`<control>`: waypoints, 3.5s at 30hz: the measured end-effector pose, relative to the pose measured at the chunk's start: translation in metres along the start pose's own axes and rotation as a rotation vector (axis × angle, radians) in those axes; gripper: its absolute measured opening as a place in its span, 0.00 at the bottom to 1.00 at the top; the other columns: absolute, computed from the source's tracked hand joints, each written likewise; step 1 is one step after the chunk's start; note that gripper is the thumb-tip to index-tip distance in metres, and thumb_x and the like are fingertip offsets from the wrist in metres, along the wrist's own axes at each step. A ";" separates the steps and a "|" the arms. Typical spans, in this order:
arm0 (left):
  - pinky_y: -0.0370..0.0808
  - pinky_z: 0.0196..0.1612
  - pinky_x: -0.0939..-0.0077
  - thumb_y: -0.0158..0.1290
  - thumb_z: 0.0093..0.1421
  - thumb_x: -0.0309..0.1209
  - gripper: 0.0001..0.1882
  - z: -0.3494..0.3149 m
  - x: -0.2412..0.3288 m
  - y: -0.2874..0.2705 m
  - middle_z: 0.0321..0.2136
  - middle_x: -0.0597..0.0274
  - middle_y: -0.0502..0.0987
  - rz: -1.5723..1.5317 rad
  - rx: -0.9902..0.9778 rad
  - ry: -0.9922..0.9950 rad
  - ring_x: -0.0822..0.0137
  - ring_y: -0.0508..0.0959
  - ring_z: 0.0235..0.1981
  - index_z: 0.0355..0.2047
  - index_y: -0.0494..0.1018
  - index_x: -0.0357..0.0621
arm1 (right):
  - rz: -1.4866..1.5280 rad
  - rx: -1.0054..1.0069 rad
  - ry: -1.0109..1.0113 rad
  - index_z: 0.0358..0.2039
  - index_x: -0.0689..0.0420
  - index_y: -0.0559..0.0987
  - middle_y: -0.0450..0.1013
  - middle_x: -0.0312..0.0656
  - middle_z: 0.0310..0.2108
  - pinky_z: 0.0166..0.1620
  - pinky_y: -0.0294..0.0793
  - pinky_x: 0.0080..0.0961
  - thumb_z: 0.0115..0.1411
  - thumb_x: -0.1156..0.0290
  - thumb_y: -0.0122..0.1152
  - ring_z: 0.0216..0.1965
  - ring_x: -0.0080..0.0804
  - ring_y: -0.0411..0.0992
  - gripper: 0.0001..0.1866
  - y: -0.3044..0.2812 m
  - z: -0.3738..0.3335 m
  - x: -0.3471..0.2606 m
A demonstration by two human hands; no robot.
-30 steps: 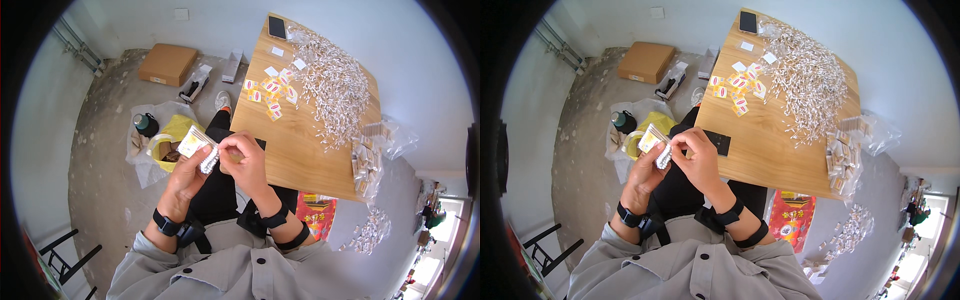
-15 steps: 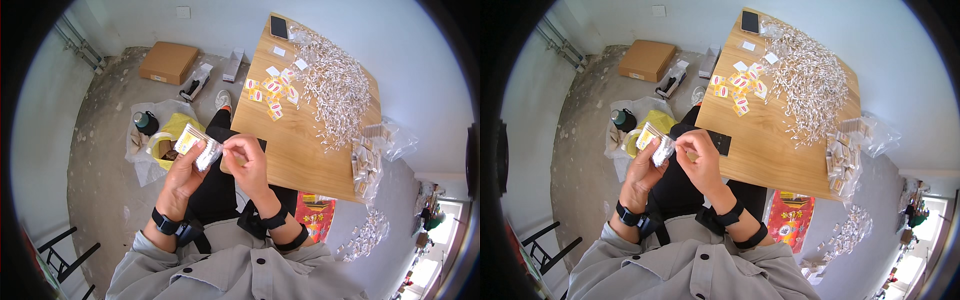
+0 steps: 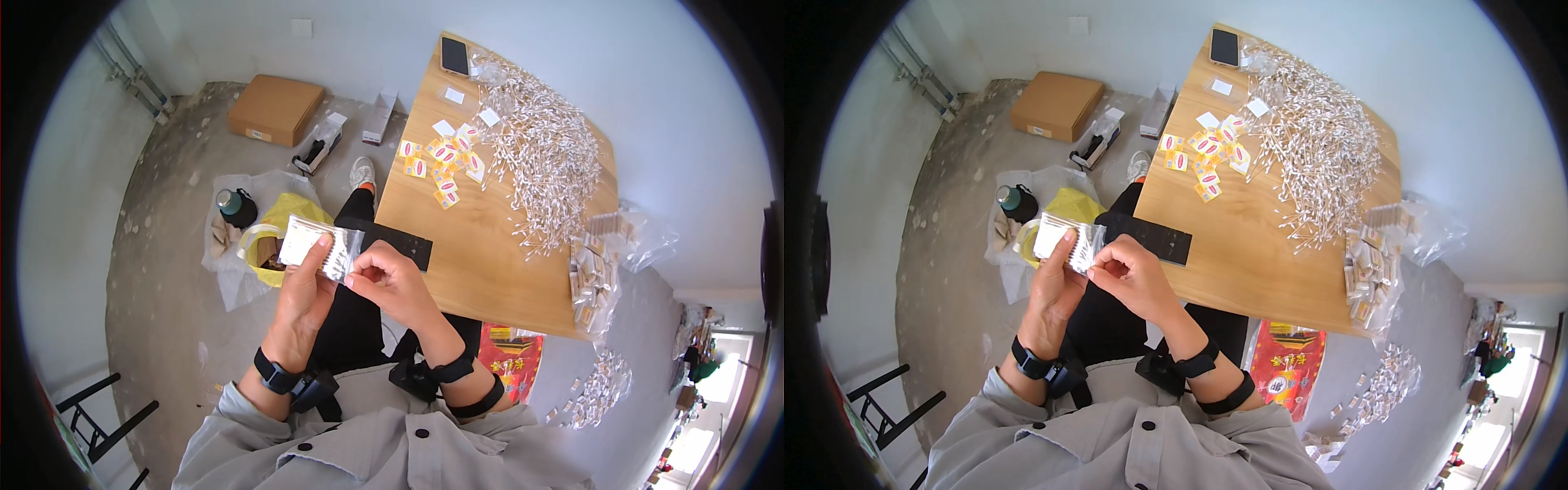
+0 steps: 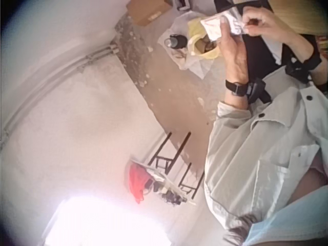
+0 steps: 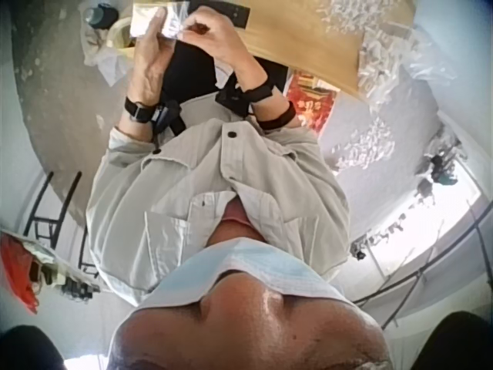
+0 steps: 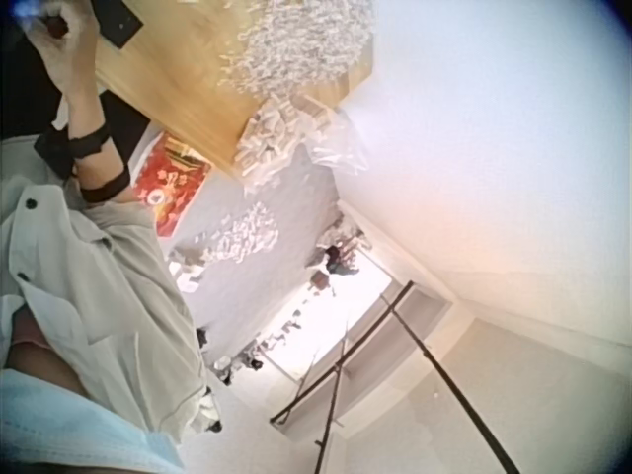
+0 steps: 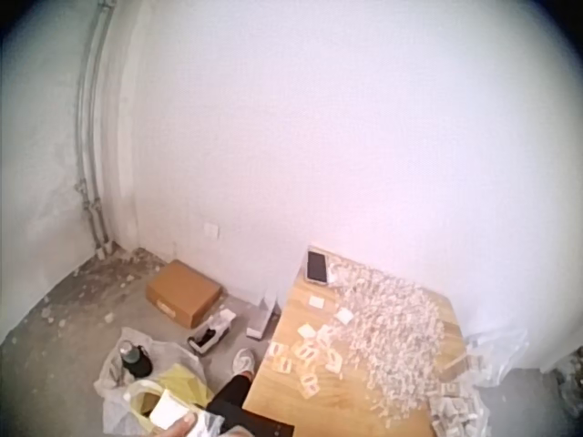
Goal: Packing several cotton swabs into small plastic bags and adding a cardboard label.
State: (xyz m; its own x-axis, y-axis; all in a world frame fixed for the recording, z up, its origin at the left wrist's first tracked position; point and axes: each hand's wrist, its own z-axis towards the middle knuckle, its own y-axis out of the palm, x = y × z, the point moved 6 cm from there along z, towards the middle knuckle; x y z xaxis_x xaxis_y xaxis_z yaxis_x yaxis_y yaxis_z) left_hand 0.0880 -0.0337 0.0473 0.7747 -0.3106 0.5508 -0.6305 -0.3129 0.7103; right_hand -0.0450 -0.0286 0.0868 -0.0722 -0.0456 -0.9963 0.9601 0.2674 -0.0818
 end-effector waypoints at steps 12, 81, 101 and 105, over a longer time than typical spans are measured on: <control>0.70 0.43 0.77 0.59 0.61 0.32 0.13 0.007 -0.028 0.002 0.41 0.73 0.78 0.069 -0.136 -0.148 0.76 0.75 0.42 0.46 0.75 0.48 | 0.045 0.324 0.038 0.35 0.61 0.78 0.73 0.36 0.34 0.37 0.72 0.22 0.60 0.75 0.62 0.36 0.20 0.71 0.04 -0.063 -0.004 0.009; 0.71 0.24 0.78 0.60 0.54 0.24 0.06 0.002 -0.070 0.086 0.32 0.62 0.78 1.416 -0.650 0.505 0.69 0.75 0.19 0.33 0.76 0.40 | -0.394 0.346 -0.045 0.34 0.56 0.80 0.70 0.37 0.31 0.32 0.67 0.22 0.56 0.72 0.65 0.34 0.27 0.72 0.05 -0.110 -0.064 0.040; 0.62 0.29 0.87 0.56 0.64 0.37 0.09 0.031 -0.115 0.026 0.27 0.74 0.72 0.680 -0.420 -0.165 0.83 0.68 0.27 0.35 0.68 0.50 | 0.147 0.451 0.168 0.39 0.62 0.76 0.70 0.42 0.37 0.45 0.71 0.25 0.69 0.65 0.49 0.41 0.29 0.71 0.13 -0.078 -0.059 0.102; 0.62 0.28 0.88 0.53 0.67 0.38 0.08 0.032 -0.115 0.029 0.29 0.75 0.72 0.672 -0.426 -0.176 0.84 0.66 0.26 0.34 0.68 0.52 | 0.275 0.457 0.213 0.38 0.63 0.75 0.69 0.41 0.38 0.44 0.74 0.23 0.70 0.65 0.46 0.40 0.27 0.72 0.14 -0.078 -0.057 0.105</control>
State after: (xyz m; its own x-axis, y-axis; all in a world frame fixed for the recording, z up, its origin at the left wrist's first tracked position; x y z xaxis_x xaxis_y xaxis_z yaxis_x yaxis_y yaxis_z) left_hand -0.0208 -0.0359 -0.0098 0.1962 -0.4580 0.8670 -0.8581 0.3476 0.3778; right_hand -0.1423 0.0005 -0.0126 0.1891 0.1746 -0.9663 0.9671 -0.2039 0.1524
